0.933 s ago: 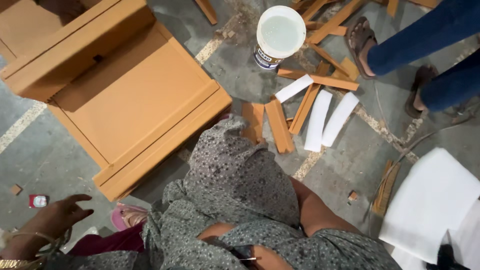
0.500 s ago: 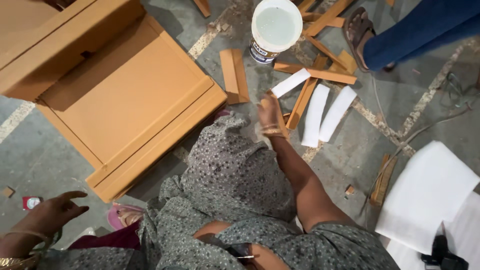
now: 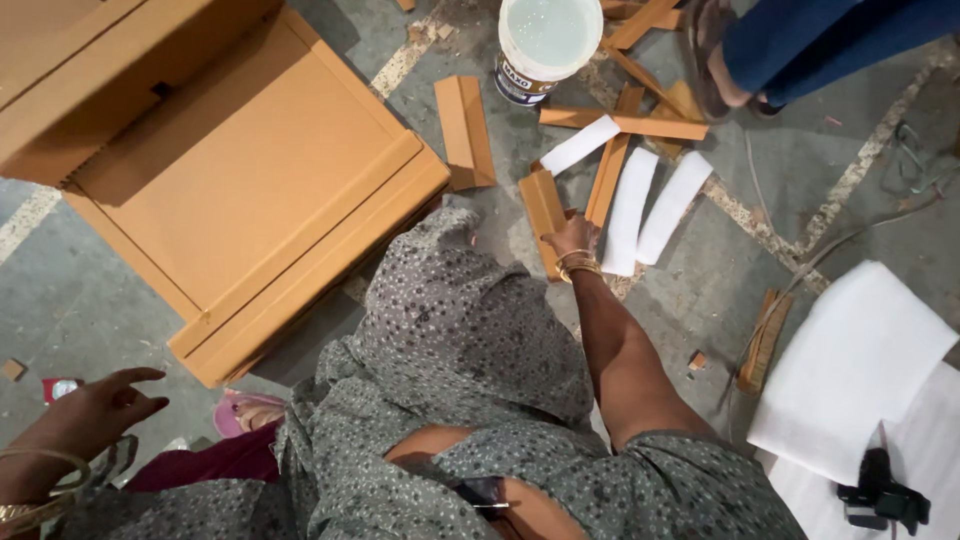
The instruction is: The person sits on the floor and applies a white substance from a bucket onto small wooden strips using a foam applicator. They then attach these strips to a larger wooden furniture frame, pressing them into place to assemble the piece.
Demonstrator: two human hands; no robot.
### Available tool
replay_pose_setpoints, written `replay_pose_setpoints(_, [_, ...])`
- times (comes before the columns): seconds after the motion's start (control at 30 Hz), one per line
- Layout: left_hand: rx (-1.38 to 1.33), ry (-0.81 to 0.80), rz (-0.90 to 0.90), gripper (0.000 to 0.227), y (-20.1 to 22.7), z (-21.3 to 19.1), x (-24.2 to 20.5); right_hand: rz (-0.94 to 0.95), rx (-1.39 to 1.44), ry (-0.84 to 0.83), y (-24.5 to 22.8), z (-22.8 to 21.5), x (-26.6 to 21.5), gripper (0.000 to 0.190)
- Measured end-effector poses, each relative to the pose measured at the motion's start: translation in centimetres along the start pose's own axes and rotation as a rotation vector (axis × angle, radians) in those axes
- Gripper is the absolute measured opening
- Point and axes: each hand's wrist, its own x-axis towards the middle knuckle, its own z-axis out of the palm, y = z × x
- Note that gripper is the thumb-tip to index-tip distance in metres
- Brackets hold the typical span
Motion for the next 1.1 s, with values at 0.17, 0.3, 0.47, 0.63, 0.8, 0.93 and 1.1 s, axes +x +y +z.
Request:
replay_pose_setpoints(0.17, [-0.003,-0.01,-0.034,0.057,-1.5,0.8,0.6,-0.141,0.218,-0.091,0.1,1.8,-1.6,0.041])
replay_pose_setpoints(0.3, [0.031,-0.005,0.014,0.057,-1.6,0.8,0.9,-0.426,0.087,0.009,-1.3,5.4,-5.5,0.04])
replay_pose_setpoints(0.47, [0.079,0.016,0.042,0.055,1.2,-0.8,-0.6,-0.374,0.336,0.043,-4.2,8.4,-6.5,0.031])
replay_pose_setpoints(0.63, [-0.044,0.026,0.079,0.051,2.4,-0.8,-0.2,-0.219,0.406,-0.03,-3.1,7.8,-6.5,0.029])
replay_pose_setpoints(0.8, [-0.109,-0.018,0.134,0.048,2.1,0.5,1.7,-0.194,0.339,-0.098,-2.3,7.0,-7.2,0.031])
replay_pose_setpoints(0.93, [-0.179,-0.081,0.163,0.048,1.4,2.6,3.5,-0.156,0.284,-0.184,-2.5,6.2,-7.8,0.033])
replay_pose_setpoints(1.1, [-0.024,-0.146,0.121,0.048,1.9,5.7,6.4,-0.159,0.265,-0.211,-4.0,5.3,-3.2,0.037])
